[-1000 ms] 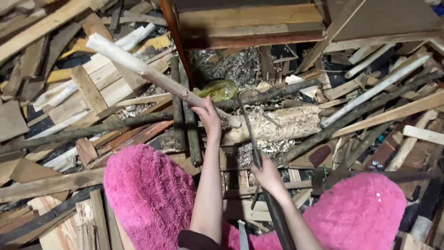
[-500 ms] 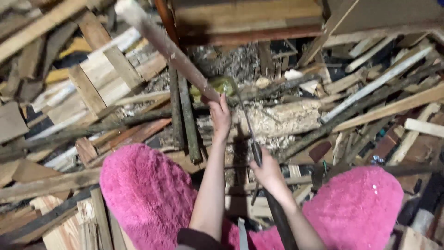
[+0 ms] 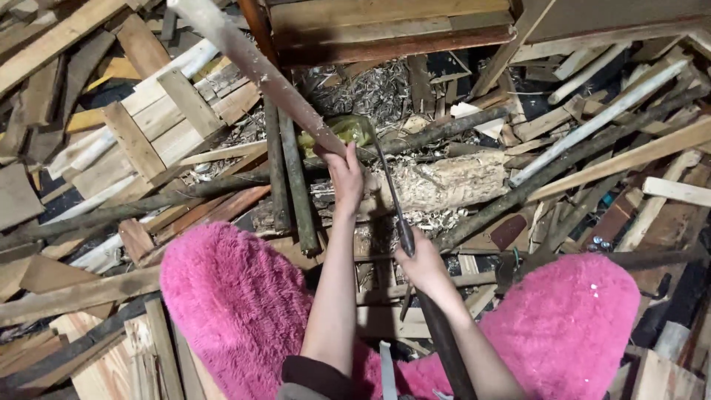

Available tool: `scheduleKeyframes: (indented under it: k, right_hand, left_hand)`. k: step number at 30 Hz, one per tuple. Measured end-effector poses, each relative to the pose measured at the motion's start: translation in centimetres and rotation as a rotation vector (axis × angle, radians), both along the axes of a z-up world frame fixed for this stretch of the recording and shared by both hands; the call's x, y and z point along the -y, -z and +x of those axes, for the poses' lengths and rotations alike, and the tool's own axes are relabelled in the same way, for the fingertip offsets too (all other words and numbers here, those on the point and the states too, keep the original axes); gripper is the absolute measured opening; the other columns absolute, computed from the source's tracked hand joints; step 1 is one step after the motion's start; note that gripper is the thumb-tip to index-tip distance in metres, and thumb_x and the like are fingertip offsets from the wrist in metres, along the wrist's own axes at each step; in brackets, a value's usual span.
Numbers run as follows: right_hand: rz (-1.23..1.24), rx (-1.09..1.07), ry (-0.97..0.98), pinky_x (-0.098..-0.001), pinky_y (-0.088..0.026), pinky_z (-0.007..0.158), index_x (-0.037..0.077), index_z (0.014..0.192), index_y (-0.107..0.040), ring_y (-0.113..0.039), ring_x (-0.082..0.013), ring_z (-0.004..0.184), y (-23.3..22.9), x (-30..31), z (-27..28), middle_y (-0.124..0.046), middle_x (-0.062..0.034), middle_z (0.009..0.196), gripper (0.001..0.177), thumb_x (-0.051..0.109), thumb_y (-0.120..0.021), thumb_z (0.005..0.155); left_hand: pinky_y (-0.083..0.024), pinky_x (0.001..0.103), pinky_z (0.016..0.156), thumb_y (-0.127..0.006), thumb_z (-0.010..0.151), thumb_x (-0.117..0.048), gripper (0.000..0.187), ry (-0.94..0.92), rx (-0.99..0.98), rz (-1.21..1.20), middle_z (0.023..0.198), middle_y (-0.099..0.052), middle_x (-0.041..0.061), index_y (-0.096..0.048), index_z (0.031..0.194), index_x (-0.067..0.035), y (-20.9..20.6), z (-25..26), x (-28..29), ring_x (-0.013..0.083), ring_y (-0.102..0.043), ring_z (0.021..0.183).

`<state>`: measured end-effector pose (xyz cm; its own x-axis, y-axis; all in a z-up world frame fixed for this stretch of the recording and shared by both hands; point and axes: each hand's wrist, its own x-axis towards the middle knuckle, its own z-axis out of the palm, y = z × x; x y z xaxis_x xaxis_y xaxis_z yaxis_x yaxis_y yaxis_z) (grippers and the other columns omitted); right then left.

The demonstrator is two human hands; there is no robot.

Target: Shaving bark and wood from a branch using a drawknife

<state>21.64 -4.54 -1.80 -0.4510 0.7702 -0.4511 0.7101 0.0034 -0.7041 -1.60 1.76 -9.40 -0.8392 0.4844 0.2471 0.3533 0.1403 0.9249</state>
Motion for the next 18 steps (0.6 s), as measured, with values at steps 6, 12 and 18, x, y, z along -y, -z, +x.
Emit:
scheduleKeyframes:
  k: [6, 12, 18]
  right_hand:
    - [-0.036, 0.094, -0.084, -0.0500, -0.057, 0.077, 0.006, 0.108, -0.070, -0.075, -0.0396, 0.096, 10.7, -1.6, 0.1, -0.075, -0.0208, 0.088, 0.038, 0.036, -0.068, 0.085]
    - [-0.127, -0.058, 0.001, -0.0372, -0.055, 0.045, 0.007, 0.098, -0.066, -0.070, -0.0271, 0.050, 11.5, -1.2, 0.6, -0.067, -0.0117, 0.060, 0.022, 0.022, -0.066, 0.081]
    - [-0.193, -0.233, 0.082, -0.0335, -0.049, 0.030, 0.005, 0.094, -0.063, -0.064, -0.0249, 0.035, 8.6, -1.0, 0.9, -0.062, -0.0125, 0.049, 0.016, 0.013, -0.065, 0.080]
  left_hand:
    - [-0.044, 0.055, 0.094, -0.060, 0.102, -0.029, 0.042, 0.119, 0.118, 0.097, 0.110, -0.065, 0.033, -0.063, 0.118, 0.010, -3.2, 0.0, 0.0, 0.0371, -0.063, 0.112]
    - [-0.044, 0.046, 0.093, -0.074, 0.066, 0.002, 0.049, 0.011, 0.466, 0.423, 0.099, -0.061, 0.011, -0.067, 0.114, -0.003, -3.3, -0.2, 0.0, 0.0240, -0.058, 0.096]
    - [-0.051, 0.025, 0.052, -0.043, 0.068, 0.018, 0.035, 0.286, 0.428, 0.490, 0.054, -0.060, 0.009, -0.065, 0.085, -0.004, -7.3, -0.5, 0.3, 0.0203, -0.067, 0.045]
